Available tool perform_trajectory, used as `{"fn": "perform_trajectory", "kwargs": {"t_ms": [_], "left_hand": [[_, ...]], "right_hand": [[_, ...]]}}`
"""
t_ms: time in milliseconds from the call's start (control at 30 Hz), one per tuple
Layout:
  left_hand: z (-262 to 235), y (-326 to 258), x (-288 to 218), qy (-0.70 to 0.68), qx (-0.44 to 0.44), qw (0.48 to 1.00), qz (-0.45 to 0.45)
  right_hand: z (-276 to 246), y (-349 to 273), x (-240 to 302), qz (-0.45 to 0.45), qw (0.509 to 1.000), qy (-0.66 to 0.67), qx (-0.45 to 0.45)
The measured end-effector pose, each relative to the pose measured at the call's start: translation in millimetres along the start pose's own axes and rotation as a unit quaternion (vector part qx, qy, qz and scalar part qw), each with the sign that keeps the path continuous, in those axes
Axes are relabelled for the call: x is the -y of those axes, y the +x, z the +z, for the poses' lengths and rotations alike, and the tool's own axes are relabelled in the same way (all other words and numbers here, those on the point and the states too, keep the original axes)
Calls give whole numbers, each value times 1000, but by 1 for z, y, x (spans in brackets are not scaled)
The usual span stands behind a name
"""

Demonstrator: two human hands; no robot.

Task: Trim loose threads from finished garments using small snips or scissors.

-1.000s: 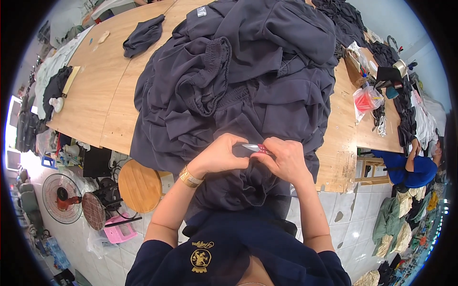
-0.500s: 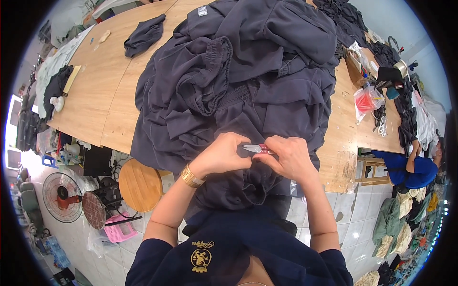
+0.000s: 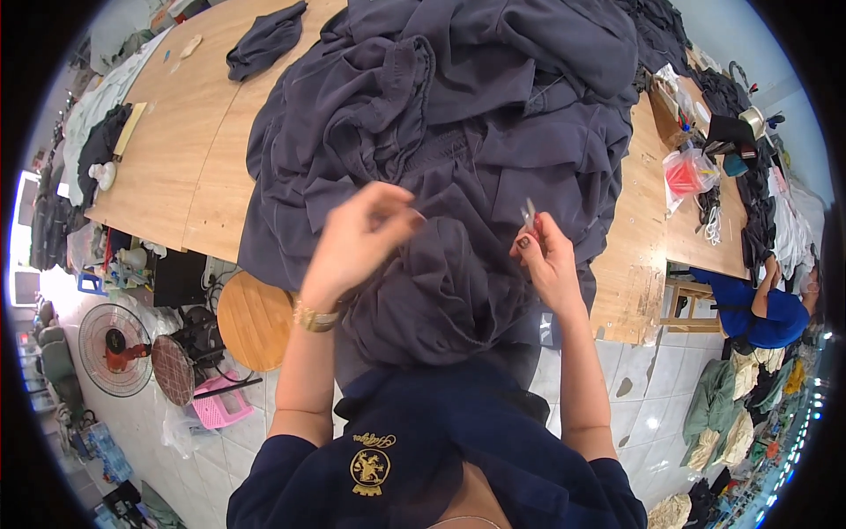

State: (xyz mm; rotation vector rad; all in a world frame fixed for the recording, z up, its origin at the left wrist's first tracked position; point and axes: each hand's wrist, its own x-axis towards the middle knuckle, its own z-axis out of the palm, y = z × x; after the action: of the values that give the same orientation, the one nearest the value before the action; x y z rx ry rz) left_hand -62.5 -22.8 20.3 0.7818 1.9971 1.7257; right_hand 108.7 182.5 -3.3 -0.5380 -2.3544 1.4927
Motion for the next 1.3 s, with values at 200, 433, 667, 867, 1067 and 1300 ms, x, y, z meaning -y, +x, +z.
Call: {"fn": "perform_trajectory", "kwargs": {"t_ms": [200, 433, 667, 867, 1067, 1300], "left_hand": [[-22, -37, 6, 337, -35, 933, -121], [15, -64, 16, 336, 117, 917, -179], [3, -69, 17, 237, 189, 951, -54], [-5, -49, 7, -339, 101, 912, -209], [-5, -30, 33, -728, 125, 652, -174], [-14, -12, 49, -655, 105, 702, -260]], "right_hand": [[33, -1, 7, 22, 995, 94, -19], [49, -12, 31, -3, 998, 58, 36], [10, -13, 34, -111, 967, 96, -210], [-4, -3, 8, -93, 942, 141, -288], [14, -4, 1, -1, 963, 175, -207], [25, -5, -2, 61, 980, 57, -179]]}}
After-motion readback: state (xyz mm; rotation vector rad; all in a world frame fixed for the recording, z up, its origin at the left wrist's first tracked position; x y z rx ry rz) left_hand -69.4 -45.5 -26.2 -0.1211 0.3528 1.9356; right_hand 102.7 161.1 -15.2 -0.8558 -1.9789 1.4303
